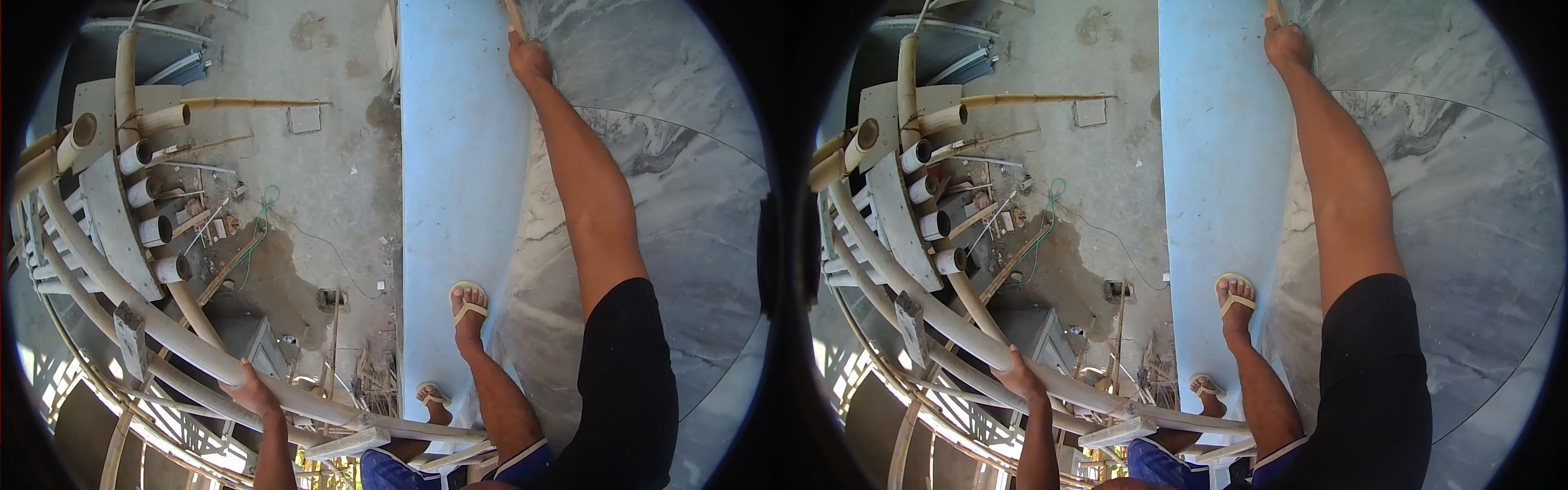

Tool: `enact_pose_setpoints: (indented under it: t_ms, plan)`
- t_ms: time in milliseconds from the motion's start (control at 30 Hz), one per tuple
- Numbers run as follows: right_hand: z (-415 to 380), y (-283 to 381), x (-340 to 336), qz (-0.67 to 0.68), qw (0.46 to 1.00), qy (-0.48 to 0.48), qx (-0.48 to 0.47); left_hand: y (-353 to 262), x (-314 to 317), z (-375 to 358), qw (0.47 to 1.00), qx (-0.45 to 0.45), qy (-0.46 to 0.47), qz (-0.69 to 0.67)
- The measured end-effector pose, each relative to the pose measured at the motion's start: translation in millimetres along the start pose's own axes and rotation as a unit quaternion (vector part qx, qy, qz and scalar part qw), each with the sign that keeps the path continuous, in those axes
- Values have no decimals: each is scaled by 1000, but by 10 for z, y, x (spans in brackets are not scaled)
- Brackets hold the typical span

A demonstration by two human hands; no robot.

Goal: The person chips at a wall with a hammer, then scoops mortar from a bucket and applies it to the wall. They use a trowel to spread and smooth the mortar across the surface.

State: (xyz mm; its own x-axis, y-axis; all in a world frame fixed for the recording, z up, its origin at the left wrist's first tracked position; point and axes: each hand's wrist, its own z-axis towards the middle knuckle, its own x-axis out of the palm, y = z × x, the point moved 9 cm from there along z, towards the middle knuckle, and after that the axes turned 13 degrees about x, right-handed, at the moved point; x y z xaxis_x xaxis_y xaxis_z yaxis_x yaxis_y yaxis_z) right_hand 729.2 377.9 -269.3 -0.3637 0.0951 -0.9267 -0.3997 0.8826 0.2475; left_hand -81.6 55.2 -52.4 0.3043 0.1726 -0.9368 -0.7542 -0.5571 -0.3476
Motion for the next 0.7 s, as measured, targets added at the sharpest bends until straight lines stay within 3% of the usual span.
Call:
enact_pose_setpoints:
  t_ms: [167,233,467,533,700]
  plan:
    - [-196,109,-126,33,997,-27,-57,10,-10,16,1000,-11,0,12]
    - [-13,31,-42,-34,999,11,9,-9,17,-5,1000,-5,3,1]
    - [-177,36,-122,36,999,-35,-18,-8,3,5,1000,-9,0,5]
    - [-75,67,-53,-17,999,15,29,-46,-2,-4,1000,-7,2,6]
    - [-497,-2,96,-8,999,38,24,-46,-2,-13,1000,-18,-3,2]
